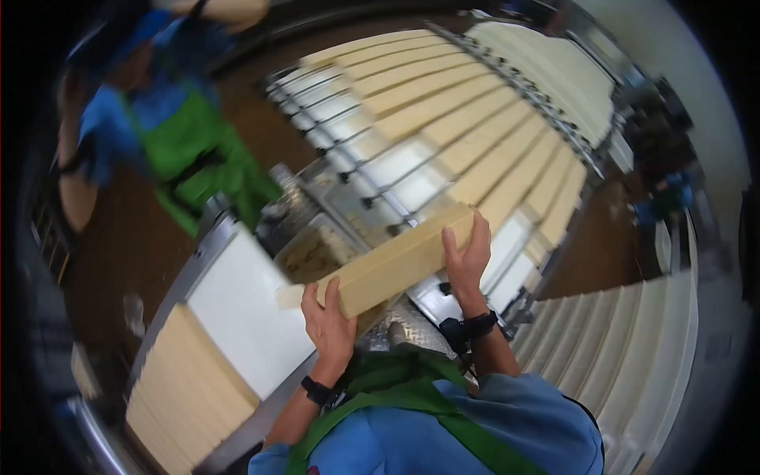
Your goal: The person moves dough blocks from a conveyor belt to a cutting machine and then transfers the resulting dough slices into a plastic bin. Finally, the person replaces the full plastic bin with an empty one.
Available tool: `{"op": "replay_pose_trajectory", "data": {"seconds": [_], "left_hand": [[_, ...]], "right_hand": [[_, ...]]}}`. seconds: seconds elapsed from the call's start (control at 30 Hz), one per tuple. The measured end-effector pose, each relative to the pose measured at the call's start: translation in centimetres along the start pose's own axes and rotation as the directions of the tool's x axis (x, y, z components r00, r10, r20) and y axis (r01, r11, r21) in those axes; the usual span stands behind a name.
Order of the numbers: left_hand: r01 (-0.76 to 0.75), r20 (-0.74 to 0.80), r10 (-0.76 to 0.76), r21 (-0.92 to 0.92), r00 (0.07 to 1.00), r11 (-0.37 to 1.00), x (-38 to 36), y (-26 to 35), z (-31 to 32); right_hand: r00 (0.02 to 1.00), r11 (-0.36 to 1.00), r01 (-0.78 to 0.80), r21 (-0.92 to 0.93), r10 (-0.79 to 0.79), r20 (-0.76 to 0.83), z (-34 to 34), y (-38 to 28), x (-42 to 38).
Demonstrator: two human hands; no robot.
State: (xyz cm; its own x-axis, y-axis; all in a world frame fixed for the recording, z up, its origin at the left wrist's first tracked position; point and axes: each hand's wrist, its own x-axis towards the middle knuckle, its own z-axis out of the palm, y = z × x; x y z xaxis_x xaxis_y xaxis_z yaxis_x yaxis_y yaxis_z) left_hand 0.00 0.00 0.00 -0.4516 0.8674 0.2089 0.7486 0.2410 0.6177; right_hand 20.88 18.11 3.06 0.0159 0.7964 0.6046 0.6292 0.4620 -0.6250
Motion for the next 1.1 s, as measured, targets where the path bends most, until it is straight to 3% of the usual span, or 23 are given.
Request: {"op": "replay_pose_trajectory", "data": {"seconds": [0.07,0.1,0.2,0.37,0.47,0.53,0.57,0.63,0.67,0.73,0.77,0.83,0.9,0.97,1.0,1.03,1.07,1.1], "left_hand": [[-0.14,0.095,0.134,0.056,0.986,0.989,1.2,-1.9,-1.5],[-0.163,0.066,0.167,-0.052,0.984,0.985,0.5,9.2,5.6],[-0.165,0.255,0.177,-0.065,0.951,0.984,-0.2,13.0,6.6],[-0.102,0.464,0.161,-0.149,0.871,0.984,-0.9,18.4,9.1],[-0.105,0.52,0.225,-0.25,0.824,0.963,-0.6,20.4,10.2],[0.021,0.653,0.202,-0.317,0.73,0.948,0.3,22.0,10.2],[0.023,0.651,0.196,-0.312,0.734,0.95,0.5,21.9,11.2],[0.003,0.606,0.202,-0.319,0.769,0.948,0.8,21.5,13.8],[0.004,0.604,0.198,-0.316,0.772,0.949,1.0,21.4,14.7],[0.034,0.582,0.154,-0.298,0.798,0.954,1.9,22.0,16.1],[0.041,0.578,0.144,-0.295,0.803,0.955,1.7,22.0,17.2],[0.042,0.485,0.219,-0.471,0.847,0.881,1.2,22.3,18.9],[0.056,0.477,0.208,-0.482,0.854,0.874,1.1,22.5,19.0],[0.077,0.471,0.19,-0.491,0.861,0.868,1.1,22.3,18.8],[0.031,0.453,0.259,-0.539,0.853,0.842,1.3,21.9,18.8],[-0.011,0.431,0.319,-0.582,0.844,0.813,1.3,21.4,18.7],[0.012,0.433,0.285,-0.567,0.855,0.823,1.3,21.1,18.9],[0.009,0.434,0.329,-0.614,0.838,0.789,1.3,21.0,19.3]], "right_hand": [[0.993,0.989,-0.109,-0.103,0.105,-0.047,0.8,-0.3,-2.6],[0.996,0.982,-0.043,-0.184,0.028,-0.08,-9.0,7.5,3.1],[0.969,0.943,-0.247,-0.222,0.235,-0.078,-11.3,12.2,1.6],[0.969,0.945,-0.245,-0.217,0.241,-0.047,-12.9,21.6,2.8],[0.963,0.93,-0.231,-0.287,0.26,0.067,-12.8,25.7,4.6],[0.949,0.914,-0.092,-0.396,0.201,0.242,-12.7,26.8,6.6],[0.949,0.917,-0.09,-0.39,0.197,0.246,-12.2,27.2,7.6],[0.739,0.749,-0.104,-0.654,0.498,0.453,-11.6,26.8,9.6],[0.739,0.753,-0.101,-0.651,0.495,0.457,-11.4,27.2,9.4],[0.957,0.73,0.027,-0.683,0.178,0.228,-11.0,27.5,8.5],[0.956,0.735,0.036,-0.677,0.172,0.237,-11.0,27.6,8.0],[0.961,0.714,-0.097,-0.693,0.248,0.121,-11.7,26.2,7.3],[0.965,0.734,-0.082,-0.674,0.228,0.131,-12.2,25.2,5.3],[0.942,0.871,-0.044,-0.49,0.199,0.269,-13.1,22.9,3.4],[0.938,0.875,-0.034,-0.482,0.195,0.287,-13.7,21.7,2.6],[0.9,0.964,-0.032,-0.265,0.143,0.411,-14.2,20.3,1.8],[0.849,0.998,-0.06,-0.031,0.068,0.523,-14.5,18.9,1.1],[0.83,0.998,-0.062,-0.008,0.056,0.555,-14.8,17.6,0.7]]}}
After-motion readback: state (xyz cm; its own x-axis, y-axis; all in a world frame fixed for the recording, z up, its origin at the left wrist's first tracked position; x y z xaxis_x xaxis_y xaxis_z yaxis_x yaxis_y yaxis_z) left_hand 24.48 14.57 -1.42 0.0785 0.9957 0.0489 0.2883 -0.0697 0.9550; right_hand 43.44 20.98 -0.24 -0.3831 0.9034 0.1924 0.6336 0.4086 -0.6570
